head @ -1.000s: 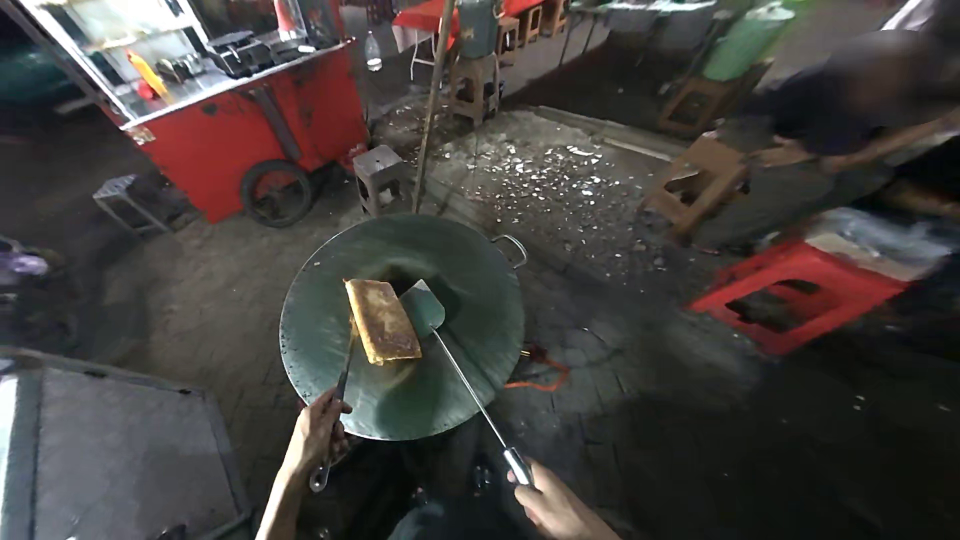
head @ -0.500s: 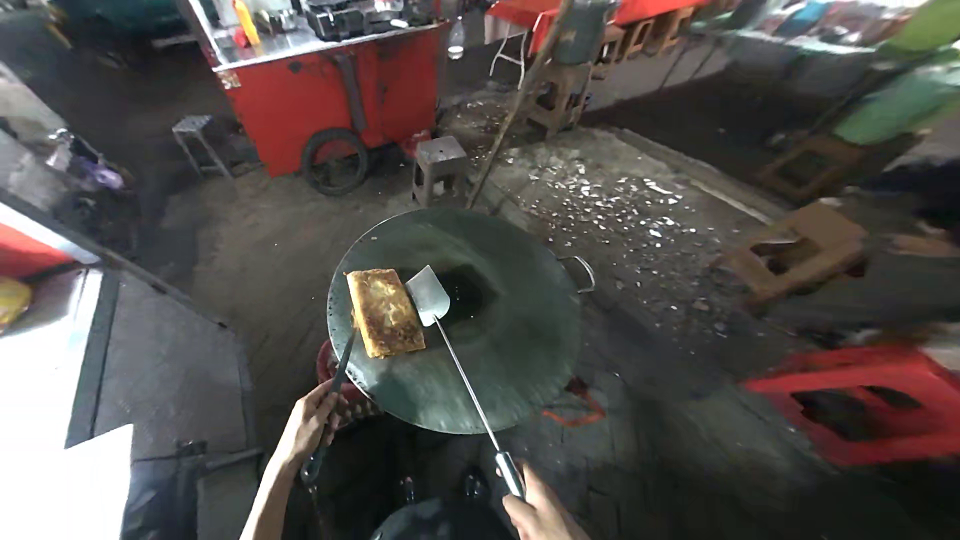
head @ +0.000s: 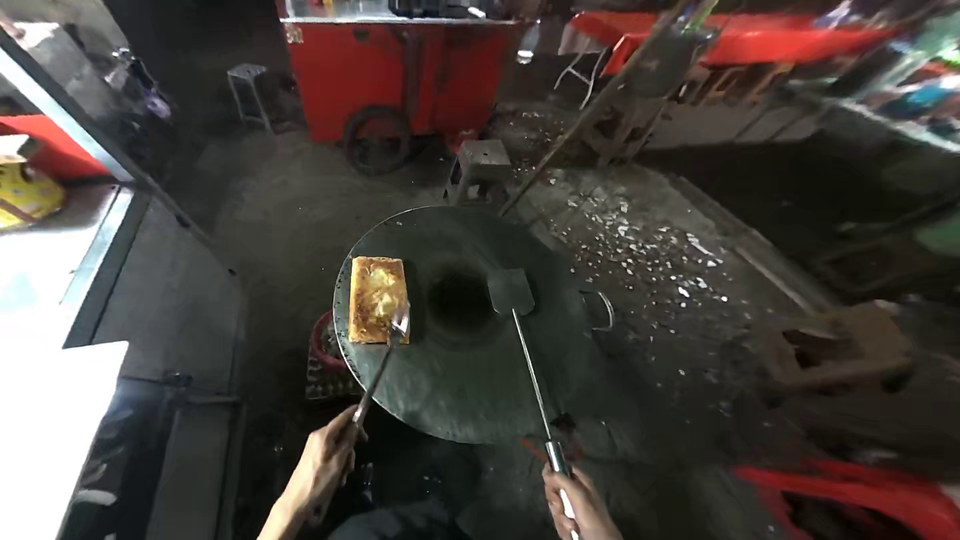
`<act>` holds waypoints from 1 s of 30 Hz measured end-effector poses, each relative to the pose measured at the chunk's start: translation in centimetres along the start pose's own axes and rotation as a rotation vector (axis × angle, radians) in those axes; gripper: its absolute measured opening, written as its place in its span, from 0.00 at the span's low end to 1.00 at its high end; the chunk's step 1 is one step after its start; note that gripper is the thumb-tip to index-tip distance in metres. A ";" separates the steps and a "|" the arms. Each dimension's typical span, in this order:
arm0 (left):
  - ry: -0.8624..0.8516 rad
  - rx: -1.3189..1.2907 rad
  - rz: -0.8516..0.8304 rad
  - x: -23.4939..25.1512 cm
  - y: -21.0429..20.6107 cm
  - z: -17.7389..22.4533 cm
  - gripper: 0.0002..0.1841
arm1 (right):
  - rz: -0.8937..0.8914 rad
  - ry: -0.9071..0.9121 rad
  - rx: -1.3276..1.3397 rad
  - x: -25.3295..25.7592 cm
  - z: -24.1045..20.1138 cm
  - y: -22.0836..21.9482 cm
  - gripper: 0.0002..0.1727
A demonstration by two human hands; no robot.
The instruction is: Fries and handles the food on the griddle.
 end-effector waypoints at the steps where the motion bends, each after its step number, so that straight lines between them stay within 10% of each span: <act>1: 0.017 0.041 -0.022 -0.5 -1.6 0.0 0.21 | -0.019 -0.005 0.017 0.6 0.4 0.7 0.07; 15: 0.214 0.091 0.074 -2.7 -8.2 0.7 0.21 | -0.039 0.067 -0.020 3.4 1.1 3.7 0.20; 20: 0.137 -0.109 0.045 -6.1 -8.9 -0.2 0.21 | 0.374 0.617 -0.536 1.4 -2.7 3.5 0.29; 23: 0.115 -0.094 -0.018 -7.1 -8.9 -1.8 0.20 | 0.275 0.838 -0.557 -1.4 -3.4 -2.4 0.24; 27: -0.057 -0.210 -0.048 -9.3 -6.6 0.2 0.21 | -0.297 0.376 -0.278 -5.7 0.2 -15.9 0.22; 30: -0.261 -0.270 0.102 -11.3 -3.8 2.3 0.24 | -0.481 0.369 -0.182 -9.3 3.1 -25.1 0.18</act>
Point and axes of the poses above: each hand's wrist, its own x-axis towards the middle knuckle, its own y-axis out of the back of the hand, z = x × y, the point moved 4 cm from there along x, towards the middle knuckle, and after that the axes turned 5 degrees about x, right-handed, at the moved point
